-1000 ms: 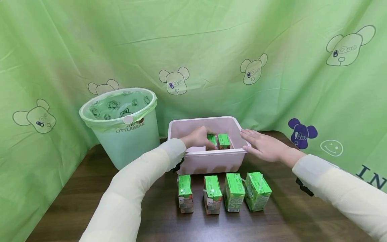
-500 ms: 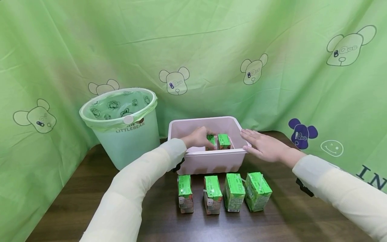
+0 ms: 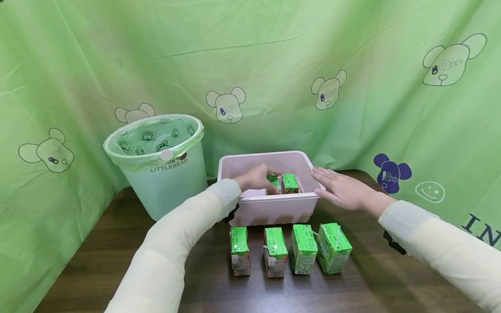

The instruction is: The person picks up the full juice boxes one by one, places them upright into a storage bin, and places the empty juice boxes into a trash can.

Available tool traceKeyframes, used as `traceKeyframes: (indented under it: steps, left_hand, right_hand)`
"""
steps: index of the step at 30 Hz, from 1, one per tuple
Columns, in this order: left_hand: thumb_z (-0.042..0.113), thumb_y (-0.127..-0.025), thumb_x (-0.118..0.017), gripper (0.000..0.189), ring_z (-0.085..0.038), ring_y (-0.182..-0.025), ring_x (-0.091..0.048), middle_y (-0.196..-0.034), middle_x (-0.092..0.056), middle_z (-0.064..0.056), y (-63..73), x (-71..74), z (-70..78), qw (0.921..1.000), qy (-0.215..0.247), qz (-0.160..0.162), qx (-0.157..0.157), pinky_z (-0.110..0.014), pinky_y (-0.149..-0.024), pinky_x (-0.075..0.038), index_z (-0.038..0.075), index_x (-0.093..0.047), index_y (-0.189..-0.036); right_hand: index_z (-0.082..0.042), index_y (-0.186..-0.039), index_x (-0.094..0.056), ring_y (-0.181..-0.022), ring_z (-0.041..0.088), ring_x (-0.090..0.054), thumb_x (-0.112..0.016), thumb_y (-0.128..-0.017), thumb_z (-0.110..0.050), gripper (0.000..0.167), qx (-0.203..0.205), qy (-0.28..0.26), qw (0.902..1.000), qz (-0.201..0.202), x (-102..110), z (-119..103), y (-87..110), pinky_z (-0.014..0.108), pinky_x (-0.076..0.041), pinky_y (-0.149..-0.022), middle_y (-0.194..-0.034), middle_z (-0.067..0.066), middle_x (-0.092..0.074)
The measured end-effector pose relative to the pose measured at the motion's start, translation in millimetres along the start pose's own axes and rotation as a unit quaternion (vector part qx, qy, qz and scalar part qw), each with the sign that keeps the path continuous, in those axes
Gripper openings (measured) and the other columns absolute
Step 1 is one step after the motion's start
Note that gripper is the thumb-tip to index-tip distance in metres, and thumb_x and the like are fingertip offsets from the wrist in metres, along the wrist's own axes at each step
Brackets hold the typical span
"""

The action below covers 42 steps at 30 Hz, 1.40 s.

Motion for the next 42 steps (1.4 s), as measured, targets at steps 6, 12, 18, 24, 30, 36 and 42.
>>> traceKeyframes:
  steps: [6,12,18,24,30,36,42]
  left_hand:
    - [0.021,-0.077,-0.085,0.067,-0.018,-0.129,-0.047,-0.136,-0.057,-0.004,2.4,1.1,0.7,0.9999,0.017,-0.002,-0.003,-0.028,-0.104,-0.04,0.011,-0.057,-0.136]
    - [0.02,-0.078,-0.084,0.064,-0.016,-0.13,-0.046,-0.136,-0.057,-0.002,5.6,3.9,1.7,0.9991,0.041,-0.004,-0.007,-0.027,-0.103,-0.041,0.012,-0.058,-0.136]
    - [0.016,-0.079,-0.083,0.061,-0.02,-0.121,-0.054,-0.138,-0.055,-0.007,13.2,10.4,2.3,0.9959,0.09,-0.007,-0.002,-0.024,-0.084,-0.049,0.012,-0.059,-0.134]
    - [0.016,-0.079,-0.082,0.062,-0.026,-0.127,-0.05,-0.139,-0.054,-0.009,24.5,21.7,5.7,0.9939,0.11,0.002,-0.007,-0.026,-0.083,-0.051,0.01,-0.058,-0.135]
    - [0.017,-0.081,-0.081,0.061,-0.021,-0.128,-0.049,-0.138,-0.055,-0.005,36.2,30.7,7.5,0.9945,0.102,0.012,-0.021,-0.032,-0.101,-0.044,0.01,-0.057,-0.136]
    - [0.014,-0.082,-0.08,0.06,-0.02,-0.127,-0.049,-0.138,-0.056,-0.005,48.9,40.1,10.5,0.9925,0.111,0.02,-0.046,-0.038,-0.108,-0.037,0.006,-0.056,-0.136]
    - [0.011,-0.082,-0.079,0.058,-0.024,-0.127,-0.05,-0.137,-0.056,-0.008,63.6,49.8,10.1,0.9897,0.118,0.03,-0.075,-0.038,-0.108,-0.037,0.004,-0.057,-0.135]
  right_hand:
    - [0.007,-0.146,-0.034,-0.14,0.042,-0.025,-0.044,-0.104,-0.036,0.061,0.002,-0.002,1.0,0.0,0,-1,-0.7,0.056,-0.024,-0.112,-0.153,0.023,-0.03]
    - [0.007,-0.146,-0.034,-0.14,0.042,-0.025,-0.044,-0.104,-0.035,0.06,0.003,0.0,1.0,-0.002,1,-1,0.2,0.056,-0.024,-0.112,-0.153,0.024,-0.03]
    - [0.006,-0.147,-0.034,-0.14,0.042,-0.025,-0.043,-0.104,-0.036,0.061,0.003,-0.001,1.0,-0.002,1,0,-0.2,0.056,-0.024,-0.111,-0.153,0.024,-0.03]
    - [0.006,-0.146,-0.035,-0.14,0.042,-0.025,-0.044,-0.104,-0.035,0.06,0.004,-0.001,1.0,0.002,0,2,-0.6,0.056,-0.025,-0.111,-0.153,0.023,-0.03]
    - [0.007,-0.146,-0.034,-0.14,0.042,-0.025,-0.044,-0.104,-0.035,0.061,0.007,-0.003,1.0,0.005,0,2,-1.0,0.056,-0.026,-0.111,-0.153,0.024,-0.03]
    - [0.008,-0.145,-0.035,-0.139,0.043,-0.027,-0.045,-0.103,-0.034,0.06,0.012,-0.001,0.9999,0.011,0,0,-1.8,0.056,-0.026,-0.111,-0.152,0.025,-0.031]
    - [0.007,-0.146,-0.035,-0.139,0.043,-0.026,-0.045,-0.103,-0.034,0.06,0.01,0.0,0.9999,0.012,-1,0,-1.8,0.056,-0.027,-0.11,-0.152,0.025,-0.031]
Point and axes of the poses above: each hand's wrist, its own y-axis away from the middle knuckle, its own x-axis out of the back of the hand, z = x × y, the point moved 2 cm from there along -y, towards the middle knuckle
